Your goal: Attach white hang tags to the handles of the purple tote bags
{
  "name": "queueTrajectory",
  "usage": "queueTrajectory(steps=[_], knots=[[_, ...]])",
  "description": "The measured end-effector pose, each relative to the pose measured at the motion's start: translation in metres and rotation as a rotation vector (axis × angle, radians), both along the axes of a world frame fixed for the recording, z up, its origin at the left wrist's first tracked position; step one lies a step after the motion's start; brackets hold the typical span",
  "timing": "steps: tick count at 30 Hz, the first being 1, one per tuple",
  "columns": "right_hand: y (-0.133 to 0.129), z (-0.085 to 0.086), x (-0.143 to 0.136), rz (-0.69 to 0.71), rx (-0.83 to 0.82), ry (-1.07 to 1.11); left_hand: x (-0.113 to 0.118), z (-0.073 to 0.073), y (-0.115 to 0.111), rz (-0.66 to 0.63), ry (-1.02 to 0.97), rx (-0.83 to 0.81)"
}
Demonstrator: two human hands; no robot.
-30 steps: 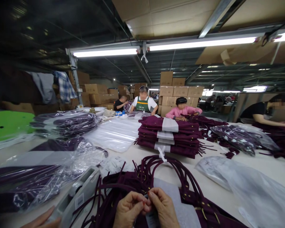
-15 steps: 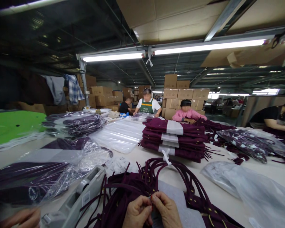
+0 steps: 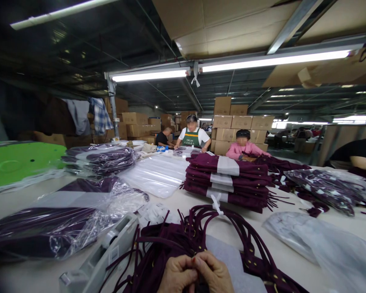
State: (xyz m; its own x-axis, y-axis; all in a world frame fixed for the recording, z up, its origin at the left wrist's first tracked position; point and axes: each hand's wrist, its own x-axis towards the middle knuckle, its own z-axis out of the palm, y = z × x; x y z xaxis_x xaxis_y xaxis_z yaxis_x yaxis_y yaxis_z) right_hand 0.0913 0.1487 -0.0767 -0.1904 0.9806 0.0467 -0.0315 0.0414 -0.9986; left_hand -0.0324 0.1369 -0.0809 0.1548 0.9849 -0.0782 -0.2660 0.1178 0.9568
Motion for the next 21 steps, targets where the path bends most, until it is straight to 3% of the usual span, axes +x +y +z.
queueTrajectory(steps=[12,17,21], knots=[[0.000,-0.007,-0.001,0.085,-0.150,0.174,0.003,-0.006,0.001,0.067,0.032,-0.036],[-0.005,0.002,-0.001,-0.014,-0.180,0.231,0.006,-0.002,-0.002,0.155,-0.001,-0.043],[-0.006,0.005,-0.001,-0.036,-0.179,0.257,0.004,0.002,-0.006,0.226,0.095,0.016]])
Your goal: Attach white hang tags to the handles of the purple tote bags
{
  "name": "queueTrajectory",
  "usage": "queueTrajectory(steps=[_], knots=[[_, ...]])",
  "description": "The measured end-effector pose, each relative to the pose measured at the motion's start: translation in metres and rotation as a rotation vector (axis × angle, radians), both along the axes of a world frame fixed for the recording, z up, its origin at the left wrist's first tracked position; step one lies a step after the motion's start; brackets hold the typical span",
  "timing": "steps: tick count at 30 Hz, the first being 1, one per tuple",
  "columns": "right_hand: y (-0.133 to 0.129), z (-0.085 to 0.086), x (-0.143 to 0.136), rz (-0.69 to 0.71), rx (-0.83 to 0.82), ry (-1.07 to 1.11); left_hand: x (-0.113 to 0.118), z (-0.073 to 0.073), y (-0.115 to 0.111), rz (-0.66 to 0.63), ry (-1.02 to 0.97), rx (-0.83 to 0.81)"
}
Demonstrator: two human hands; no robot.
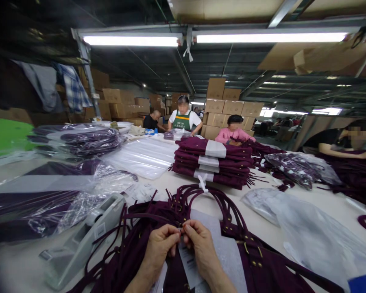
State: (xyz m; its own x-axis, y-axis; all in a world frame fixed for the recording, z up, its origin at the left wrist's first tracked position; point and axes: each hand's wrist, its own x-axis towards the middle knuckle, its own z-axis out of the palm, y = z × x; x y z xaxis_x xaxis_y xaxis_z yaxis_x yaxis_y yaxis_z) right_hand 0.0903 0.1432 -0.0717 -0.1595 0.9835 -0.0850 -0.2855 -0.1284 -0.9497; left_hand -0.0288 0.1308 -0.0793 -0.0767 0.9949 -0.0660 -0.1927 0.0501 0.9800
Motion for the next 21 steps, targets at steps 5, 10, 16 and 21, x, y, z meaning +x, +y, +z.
queueTrajectory(steps=[5,10,16,21], knots=[[0.0007,-0.0008,-0.0012,-0.001,0.022,-0.043,-0.0039,-0.0049,-0.0010,0.043,0.142,0.088],[-0.0010,0.0006,-0.0029,0.005,0.064,-0.111,-0.0047,-0.0085,-0.0022,0.033,0.277,0.175],[-0.0015,0.0010,-0.0042,0.019,0.089,-0.244,-0.0053,-0.0072,-0.0029,0.043,0.326,0.196],[-0.0013,-0.0023,-0.0052,0.026,0.176,-0.399,-0.0052,-0.0066,-0.0032,0.051,0.366,0.156]])
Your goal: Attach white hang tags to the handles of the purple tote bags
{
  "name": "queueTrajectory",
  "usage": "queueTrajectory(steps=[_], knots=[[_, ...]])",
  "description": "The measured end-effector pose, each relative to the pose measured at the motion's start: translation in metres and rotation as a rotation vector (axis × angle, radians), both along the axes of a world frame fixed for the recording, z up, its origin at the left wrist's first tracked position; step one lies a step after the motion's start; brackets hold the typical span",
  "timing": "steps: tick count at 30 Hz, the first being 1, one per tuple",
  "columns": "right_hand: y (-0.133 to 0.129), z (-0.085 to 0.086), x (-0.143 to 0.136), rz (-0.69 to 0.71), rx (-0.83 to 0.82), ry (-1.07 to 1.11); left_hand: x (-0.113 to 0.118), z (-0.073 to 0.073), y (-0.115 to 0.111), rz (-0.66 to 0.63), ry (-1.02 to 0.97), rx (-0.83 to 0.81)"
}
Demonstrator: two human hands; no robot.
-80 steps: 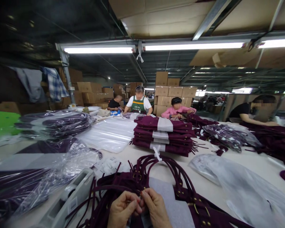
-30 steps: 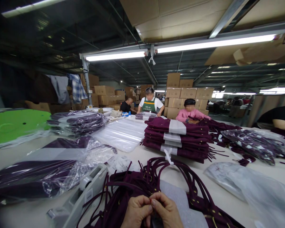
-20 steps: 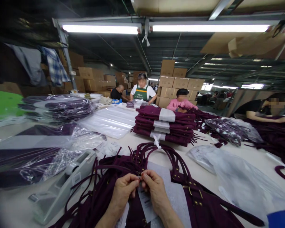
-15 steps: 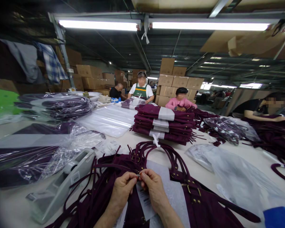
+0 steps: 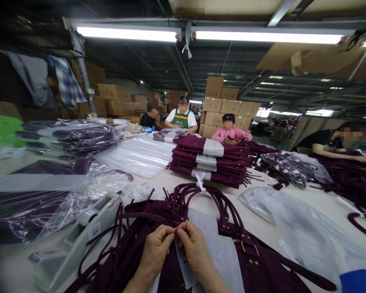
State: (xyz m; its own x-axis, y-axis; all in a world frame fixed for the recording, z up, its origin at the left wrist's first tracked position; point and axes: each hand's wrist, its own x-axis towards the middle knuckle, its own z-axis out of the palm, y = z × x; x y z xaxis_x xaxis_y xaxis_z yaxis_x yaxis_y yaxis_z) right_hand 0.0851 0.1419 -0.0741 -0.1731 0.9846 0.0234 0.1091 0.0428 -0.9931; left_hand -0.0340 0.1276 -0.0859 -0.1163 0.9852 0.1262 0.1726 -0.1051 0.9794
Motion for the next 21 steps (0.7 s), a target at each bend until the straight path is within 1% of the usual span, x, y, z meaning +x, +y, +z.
queueTrajectory(steps=[5,9,12,16,18,21], knots=[[0.000,-0.004,-0.001,-0.017,0.147,-0.192,0.002,0.002,0.001,-0.023,0.028,-0.108],[0.002,-0.008,0.000,-0.023,0.198,-0.240,0.001,-0.002,0.003,-0.035,0.078,-0.088],[0.004,-0.009,0.001,-0.022,0.194,-0.226,-0.001,-0.006,0.003,-0.080,0.072,-0.077],[0.006,-0.011,0.002,0.027,0.121,-0.159,-0.004,-0.009,0.004,-0.147,0.068,-0.070],[0.007,-0.012,0.002,0.053,0.086,-0.129,-0.005,-0.011,0.004,-0.159,0.081,-0.074],[0.007,-0.014,0.002,0.065,0.056,-0.113,-0.006,-0.014,0.006,-0.134,0.118,-0.068]])
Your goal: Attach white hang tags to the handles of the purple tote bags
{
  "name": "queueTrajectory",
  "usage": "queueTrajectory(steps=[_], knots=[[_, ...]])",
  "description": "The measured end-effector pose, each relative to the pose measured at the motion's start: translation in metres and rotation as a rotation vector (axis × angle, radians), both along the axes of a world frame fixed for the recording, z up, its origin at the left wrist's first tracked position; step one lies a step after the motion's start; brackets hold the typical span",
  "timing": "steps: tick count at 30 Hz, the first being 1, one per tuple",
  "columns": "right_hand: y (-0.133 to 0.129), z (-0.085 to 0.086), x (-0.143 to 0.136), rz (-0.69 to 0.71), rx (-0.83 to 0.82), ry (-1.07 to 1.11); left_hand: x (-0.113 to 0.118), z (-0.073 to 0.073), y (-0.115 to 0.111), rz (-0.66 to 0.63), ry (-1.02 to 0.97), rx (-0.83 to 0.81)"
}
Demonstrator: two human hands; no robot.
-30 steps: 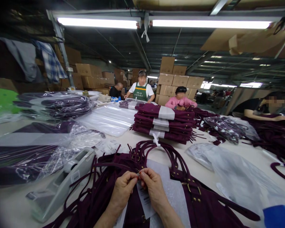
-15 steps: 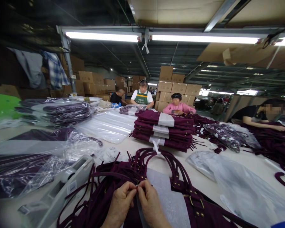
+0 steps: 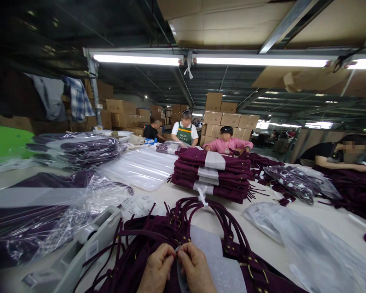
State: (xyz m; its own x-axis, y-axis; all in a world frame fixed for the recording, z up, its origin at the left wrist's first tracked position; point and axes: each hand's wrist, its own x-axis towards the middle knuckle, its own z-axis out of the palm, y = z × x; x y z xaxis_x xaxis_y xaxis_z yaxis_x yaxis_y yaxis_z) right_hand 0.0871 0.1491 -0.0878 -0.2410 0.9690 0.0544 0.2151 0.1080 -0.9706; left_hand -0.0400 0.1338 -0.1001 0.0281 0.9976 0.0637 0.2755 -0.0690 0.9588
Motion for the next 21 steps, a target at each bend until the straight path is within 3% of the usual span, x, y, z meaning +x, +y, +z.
queueTrajectory(steps=[6,21], knots=[[-0.0001,-0.0037,0.0007,-0.008,-0.021,-0.012,0.0002,-0.0067,0.0011,0.026,0.098,0.098],[-0.0029,0.0014,-0.0027,-0.049,-0.042,-0.071,0.0051,-0.0050,-0.0014,0.051,0.070,0.060]])
